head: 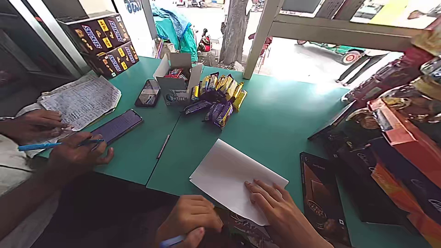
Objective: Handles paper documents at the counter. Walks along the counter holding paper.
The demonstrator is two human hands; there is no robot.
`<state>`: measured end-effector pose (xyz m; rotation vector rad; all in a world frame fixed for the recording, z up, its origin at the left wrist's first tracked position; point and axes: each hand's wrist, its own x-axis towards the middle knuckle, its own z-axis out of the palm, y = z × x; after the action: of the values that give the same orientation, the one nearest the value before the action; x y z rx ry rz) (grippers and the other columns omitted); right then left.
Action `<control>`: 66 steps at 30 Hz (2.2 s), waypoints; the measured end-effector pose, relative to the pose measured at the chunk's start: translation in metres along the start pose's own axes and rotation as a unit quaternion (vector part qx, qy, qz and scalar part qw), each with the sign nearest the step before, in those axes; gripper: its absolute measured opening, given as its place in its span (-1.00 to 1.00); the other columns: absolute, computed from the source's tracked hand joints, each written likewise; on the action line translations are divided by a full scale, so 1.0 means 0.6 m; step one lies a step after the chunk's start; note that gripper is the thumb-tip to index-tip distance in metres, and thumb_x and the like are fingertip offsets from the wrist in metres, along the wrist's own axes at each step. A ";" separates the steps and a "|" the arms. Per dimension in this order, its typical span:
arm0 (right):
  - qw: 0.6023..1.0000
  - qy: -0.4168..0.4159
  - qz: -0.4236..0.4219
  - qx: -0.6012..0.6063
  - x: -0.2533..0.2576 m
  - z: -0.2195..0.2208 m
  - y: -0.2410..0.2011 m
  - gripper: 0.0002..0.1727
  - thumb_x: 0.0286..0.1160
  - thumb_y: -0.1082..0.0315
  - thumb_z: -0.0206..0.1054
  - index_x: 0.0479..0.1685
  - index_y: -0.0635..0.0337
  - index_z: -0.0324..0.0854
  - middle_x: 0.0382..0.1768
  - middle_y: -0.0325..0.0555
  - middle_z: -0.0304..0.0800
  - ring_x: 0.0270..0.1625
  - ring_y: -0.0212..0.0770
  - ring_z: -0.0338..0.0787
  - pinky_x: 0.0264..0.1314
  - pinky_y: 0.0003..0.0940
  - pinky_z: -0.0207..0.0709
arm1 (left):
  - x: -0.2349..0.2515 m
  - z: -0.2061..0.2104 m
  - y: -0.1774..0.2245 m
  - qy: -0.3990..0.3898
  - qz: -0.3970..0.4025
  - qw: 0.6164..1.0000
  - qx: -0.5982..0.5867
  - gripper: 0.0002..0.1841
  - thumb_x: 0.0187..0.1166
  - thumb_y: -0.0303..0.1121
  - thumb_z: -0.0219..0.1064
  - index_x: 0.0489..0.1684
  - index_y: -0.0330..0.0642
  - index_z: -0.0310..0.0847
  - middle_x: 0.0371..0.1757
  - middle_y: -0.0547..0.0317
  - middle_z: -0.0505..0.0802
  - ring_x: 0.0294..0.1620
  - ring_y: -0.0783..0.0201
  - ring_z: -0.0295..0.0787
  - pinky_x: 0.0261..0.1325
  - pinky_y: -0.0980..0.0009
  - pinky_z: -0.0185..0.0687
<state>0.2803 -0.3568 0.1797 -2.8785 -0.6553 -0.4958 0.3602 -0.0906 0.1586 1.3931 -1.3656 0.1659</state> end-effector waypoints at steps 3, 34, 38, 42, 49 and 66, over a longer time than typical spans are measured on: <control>1.000 -0.002 0.003 0.002 -0.003 0.005 0.001 -0.74 0.11 0.36 0.37 -0.15 0.12 0.68 0.38 -0.07 0.79 0.42 0.14 0.76 0.10 0.37 0.58 | 0.008 0.006 0.016 0.034 -0.004 0.996 0.080 -0.26 0.89 0.06 -0.43 -0.07 -0.12 0.78 0.04 0.16 0.90 0.39 0.28 0.69 0.73 0.28 0.20; 0.978 -0.088 0.042 0.183 0.172 0.014 0.154 -0.54 0.57 0.18 0.36 0.36 0.23 0.66 0.04 0.14 0.79 0.03 0.12 0.83 -0.03 0.11 0.68 | -0.001 0.057 -0.031 -0.022 -0.040 0.926 0.374 -0.55 0.88 -0.01 -0.14 0.21 0.12 0.73 0.39 0.25 0.79 0.58 0.27 0.54 0.74 0.25 0.17; 0.960 -0.076 0.112 0.243 0.170 0.005 0.167 -0.51 0.45 0.20 0.47 0.34 0.22 0.66 0.05 0.07 0.80 0.02 -0.07 0.79 0.08 -0.12 0.64 | -0.012 0.043 -0.037 0.002 -0.004 0.955 0.297 -0.33 0.86 0.12 -0.28 0.06 -0.11 0.78 0.14 0.15 0.89 0.34 0.29 0.75 0.66 0.30 0.33; 0.971 -0.071 0.152 0.170 0.151 0.014 0.132 -0.38 0.45 0.12 0.47 0.50 0.17 0.58 0.16 0.19 0.73 0.13 0.23 0.75 -0.02 0.25 0.60 | -0.017 0.045 -0.035 0.002 -0.032 0.940 0.339 -0.33 0.87 0.09 -0.28 0.03 -0.10 0.81 0.11 0.15 0.92 0.35 0.29 0.76 0.67 0.29 0.33; 0.989 0.023 0.106 0.097 0.124 0.042 0.100 -0.35 0.49 0.07 0.36 0.53 0.24 0.56 0.26 0.27 0.70 0.20 0.32 0.74 0.04 0.20 0.59 | -0.016 0.056 -0.040 0.026 -0.030 0.920 0.390 -0.36 0.88 0.07 -0.28 0.02 -0.11 0.75 0.19 0.10 0.90 0.30 0.27 0.79 0.51 0.38 0.47; 0.964 -0.228 0.076 0.118 0.161 0.040 0.066 -0.10 0.78 -0.30 -0.36 0.92 0.17 -0.11 0.93 -0.07 -0.14 0.95 -0.10 -0.18 0.90 0.13 -0.42 | -0.009 0.066 -0.043 0.025 -0.076 0.882 0.465 -0.48 0.85 0.01 -0.14 0.14 0.08 0.82 -0.08 0.15 0.90 0.33 0.24 0.76 0.53 0.39 0.46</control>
<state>0.3867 -0.3489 0.1881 -2.7903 -0.5003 0.2607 0.3559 -0.1242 0.1254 2.2547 -1.1475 0.8311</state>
